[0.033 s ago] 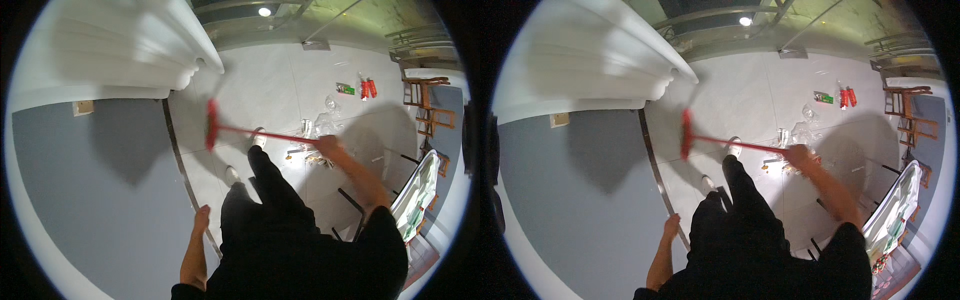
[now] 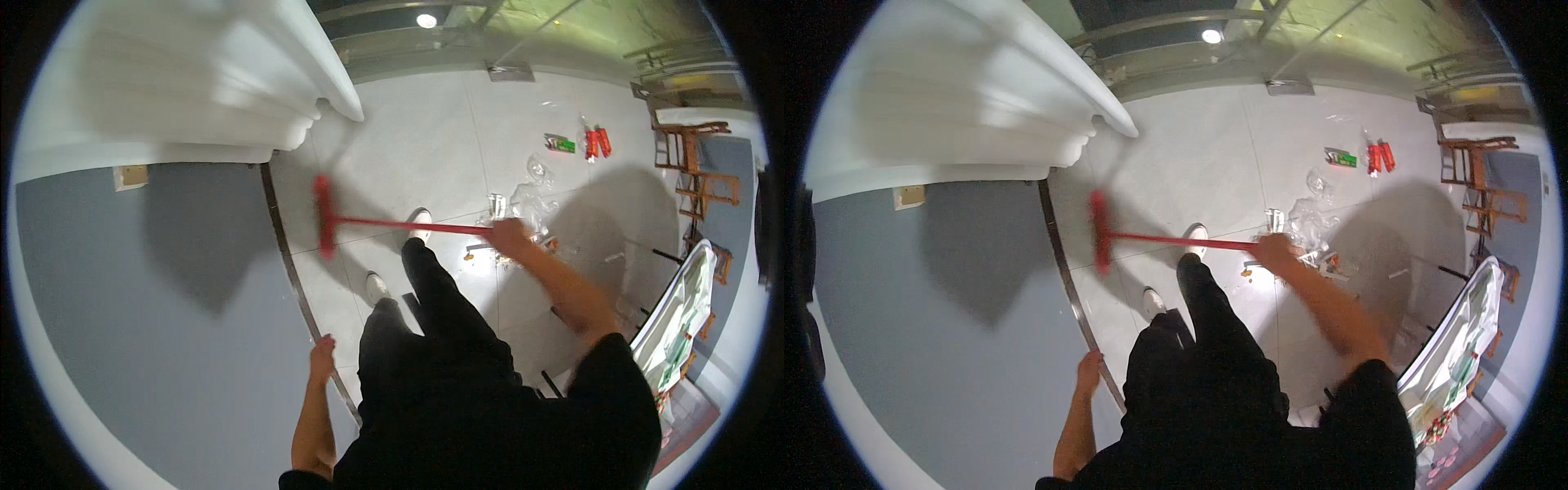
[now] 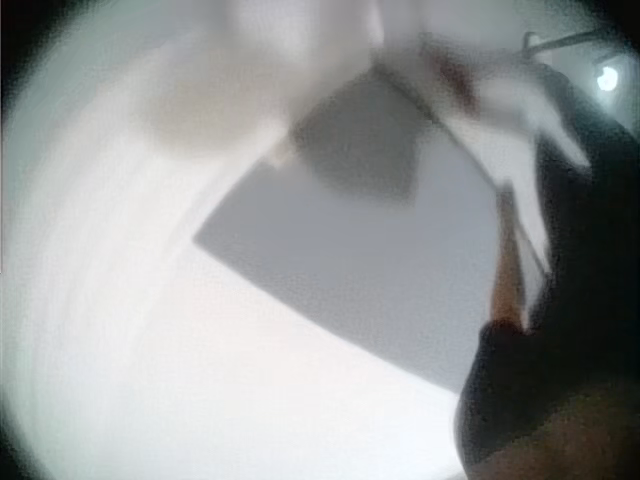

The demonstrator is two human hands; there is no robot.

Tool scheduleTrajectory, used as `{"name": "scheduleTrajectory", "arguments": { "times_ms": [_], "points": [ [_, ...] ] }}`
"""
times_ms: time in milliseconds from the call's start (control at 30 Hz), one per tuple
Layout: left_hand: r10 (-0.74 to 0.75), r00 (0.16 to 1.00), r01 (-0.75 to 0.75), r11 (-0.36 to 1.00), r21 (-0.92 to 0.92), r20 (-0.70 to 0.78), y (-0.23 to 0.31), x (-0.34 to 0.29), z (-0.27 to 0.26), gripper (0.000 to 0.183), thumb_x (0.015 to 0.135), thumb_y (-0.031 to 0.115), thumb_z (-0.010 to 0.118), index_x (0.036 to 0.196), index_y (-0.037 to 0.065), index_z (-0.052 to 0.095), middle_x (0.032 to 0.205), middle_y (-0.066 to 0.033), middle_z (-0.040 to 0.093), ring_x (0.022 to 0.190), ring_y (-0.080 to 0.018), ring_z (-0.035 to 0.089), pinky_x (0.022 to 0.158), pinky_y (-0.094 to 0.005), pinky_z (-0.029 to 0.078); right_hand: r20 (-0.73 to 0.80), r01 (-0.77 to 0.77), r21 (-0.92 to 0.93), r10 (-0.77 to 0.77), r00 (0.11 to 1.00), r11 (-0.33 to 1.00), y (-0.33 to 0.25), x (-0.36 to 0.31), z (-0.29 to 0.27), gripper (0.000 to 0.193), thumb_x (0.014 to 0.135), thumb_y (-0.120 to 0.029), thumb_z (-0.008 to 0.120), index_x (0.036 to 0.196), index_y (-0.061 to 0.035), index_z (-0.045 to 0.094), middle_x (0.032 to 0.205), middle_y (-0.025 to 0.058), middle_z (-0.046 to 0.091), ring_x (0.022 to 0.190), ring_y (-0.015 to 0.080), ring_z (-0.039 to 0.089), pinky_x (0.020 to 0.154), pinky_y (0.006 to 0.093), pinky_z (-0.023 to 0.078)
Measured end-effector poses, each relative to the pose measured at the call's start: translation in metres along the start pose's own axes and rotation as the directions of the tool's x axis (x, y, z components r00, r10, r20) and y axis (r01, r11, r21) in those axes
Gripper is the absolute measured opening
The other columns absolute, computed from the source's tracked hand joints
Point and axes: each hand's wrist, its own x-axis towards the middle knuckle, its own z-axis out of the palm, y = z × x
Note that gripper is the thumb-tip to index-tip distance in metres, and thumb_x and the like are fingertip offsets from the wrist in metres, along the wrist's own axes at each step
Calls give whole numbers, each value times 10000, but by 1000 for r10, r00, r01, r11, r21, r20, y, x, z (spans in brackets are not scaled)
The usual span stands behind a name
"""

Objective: The person sweeps a tiled floor with a red broom, gathering scattered debris into a pile. They repeatedly move wooden chairs and a tablecloth-covered table to access areas underneath, then continue sweeping around the furniture.

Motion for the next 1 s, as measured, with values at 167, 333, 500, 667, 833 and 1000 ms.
{"name": "scheduleTrajectory", "arguments": {
  "times_ms": [167,333,500,667,833,1000],
  "points": [
    [-117,984,70,949,-307,-137,-32,-38,-50,423,1022,304,461,1254,-25,591,1057,-118,666,936,-195,625,826,-309,499,109,-93,182,74,991,979,-164,143,77,463,876,-493,559,934,-77,754,937,125,739,867,301,721,729,459,556],
    [-9,1000,8,988,155,1,-145,-71,-72,354,984,288,485,1119,4,646,969,-119,675,873,-246,639,796,-343,507,42,-303,256,303,952,918,-18,22,98,525,893,-547,552,918,-59,746,910,161,720,864,333,695,767,468,538],
    [-283,953,210,873,439,106,-238,-107,-72,340,971,331,468,940,61,673,830,-141,654,812,-266,635,761,-413,501,80,-610,-196,633,770,768,96,-194,54,531,974,-526,458,968,-75,739,902,99,724,862,262,713,742,441,567],
    [-145,965,79,956,282,220,-248,-82,-78,298,942,286,493,902,33,646,827,-151,655,758,-297,619,713,-414,489,163,-635,-187,662,732,749,54,-277,7,520,1004,-477,428,935,-42,705,847,99,705,796,248,700,689,408,570],
    [147,919,-295,873,389,367,-178,-14,-79,246,952,245,521,961,33,645,841,-90,659,763,-222,611,684,-365,484,275,-492,-12,476,835,870,-71,-206,56,378,967,-364,525,1052,-46,708,987,102,723,917,257,702,750,423,563],
    [21,985,-33,997,70,170,-79,-20,-103,321,983,292,563,1111,7,639,979,-46,660,844,-151,584,750,-296,476,378,-723,235,624,684,650,-90,-203,160,429,913,-468,549,1069,-117,738,1154,87,701,1108,266,654,845,433,530]
  ]
}}
